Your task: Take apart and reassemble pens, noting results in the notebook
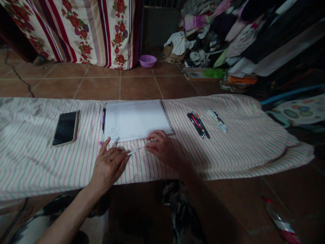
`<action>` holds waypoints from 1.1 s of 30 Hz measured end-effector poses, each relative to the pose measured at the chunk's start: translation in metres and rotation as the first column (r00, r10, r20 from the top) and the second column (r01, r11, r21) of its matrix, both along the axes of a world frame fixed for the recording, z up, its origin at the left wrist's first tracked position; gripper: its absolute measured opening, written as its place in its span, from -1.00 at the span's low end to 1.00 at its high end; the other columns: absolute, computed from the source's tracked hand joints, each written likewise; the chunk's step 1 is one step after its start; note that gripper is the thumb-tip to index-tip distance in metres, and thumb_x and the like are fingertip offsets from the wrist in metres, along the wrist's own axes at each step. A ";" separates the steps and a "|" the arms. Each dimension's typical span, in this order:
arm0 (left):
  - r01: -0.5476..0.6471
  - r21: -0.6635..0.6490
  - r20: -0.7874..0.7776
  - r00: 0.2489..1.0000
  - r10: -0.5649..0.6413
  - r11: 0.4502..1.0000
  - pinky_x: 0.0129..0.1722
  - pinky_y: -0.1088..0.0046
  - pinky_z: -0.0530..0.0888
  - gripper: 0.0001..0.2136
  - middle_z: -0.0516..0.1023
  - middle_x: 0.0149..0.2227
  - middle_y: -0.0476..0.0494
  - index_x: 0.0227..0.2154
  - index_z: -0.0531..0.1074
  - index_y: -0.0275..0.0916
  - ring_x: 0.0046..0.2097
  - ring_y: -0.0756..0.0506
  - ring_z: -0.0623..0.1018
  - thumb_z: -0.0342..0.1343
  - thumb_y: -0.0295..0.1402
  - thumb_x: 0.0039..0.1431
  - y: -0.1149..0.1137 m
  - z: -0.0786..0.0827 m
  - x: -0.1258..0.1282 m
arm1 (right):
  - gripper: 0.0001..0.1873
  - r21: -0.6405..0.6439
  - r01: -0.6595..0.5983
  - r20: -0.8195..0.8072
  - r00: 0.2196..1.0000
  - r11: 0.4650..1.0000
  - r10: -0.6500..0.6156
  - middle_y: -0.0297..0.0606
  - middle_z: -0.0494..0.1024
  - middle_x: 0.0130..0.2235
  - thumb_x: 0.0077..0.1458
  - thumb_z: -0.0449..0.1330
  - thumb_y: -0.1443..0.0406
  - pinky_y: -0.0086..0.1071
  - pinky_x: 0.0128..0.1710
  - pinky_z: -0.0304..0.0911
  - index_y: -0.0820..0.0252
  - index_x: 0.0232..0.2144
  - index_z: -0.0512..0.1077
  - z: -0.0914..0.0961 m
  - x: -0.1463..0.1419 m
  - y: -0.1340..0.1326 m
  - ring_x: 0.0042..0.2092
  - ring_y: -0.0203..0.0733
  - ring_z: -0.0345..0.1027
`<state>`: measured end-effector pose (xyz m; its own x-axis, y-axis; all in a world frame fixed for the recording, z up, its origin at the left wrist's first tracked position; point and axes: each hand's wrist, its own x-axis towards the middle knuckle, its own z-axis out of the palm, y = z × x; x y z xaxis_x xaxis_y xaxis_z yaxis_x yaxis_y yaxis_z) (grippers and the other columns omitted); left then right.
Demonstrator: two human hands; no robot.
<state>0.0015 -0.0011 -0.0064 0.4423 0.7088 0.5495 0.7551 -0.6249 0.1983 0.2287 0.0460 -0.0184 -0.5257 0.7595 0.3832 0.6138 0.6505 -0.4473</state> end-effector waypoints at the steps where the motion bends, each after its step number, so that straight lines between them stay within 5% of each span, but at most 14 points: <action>1: -0.002 0.001 0.001 1.000 0.002 1.000 0.16 0.02 0.16 -0.88 0.58 -0.43 -0.03 -0.30 0.47 -0.23 -0.33 -0.04 0.55 0.09 -0.46 0.09 0.000 0.000 0.000 | -0.95 0.002 0.002 -0.001 1.000 1.000 -0.002 -0.21 0.48 -0.25 0.00 0.24 0.33 -0.22 -0.11 0.21 0.13 -0.43 0.53 0.000 0.000 0.000 -0.09 -0.12 0.17; 33: -0.028 0.003 0.029 0.999 0.027 1.000 0.14 -0.02 0.17 -0.88 0.59 -0.40 -0.11 -0.37 0.47 -0.30 -0.32 -0.09 0.56 0.03 -0.45 0.14 0.007 0.008 -0.011 | -0.94 -0.012 0.009 0.066 0.998 1.000 -0.008 -0.25 0.47 -0.23 0.02 0.22 0.31 -0.22 -0.03 0.21 0.13 -0.42 0.51 -0.014 -0.005 0.000 -0.03 -0.14 0.15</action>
<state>-0.0097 0.0062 0.0013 0.4066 0.7186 0.5641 0.7660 -0.6047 0.2181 0.2234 0.0465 -0.0323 -0.5429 0.7684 0.3387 0.6476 0.6399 -0.4137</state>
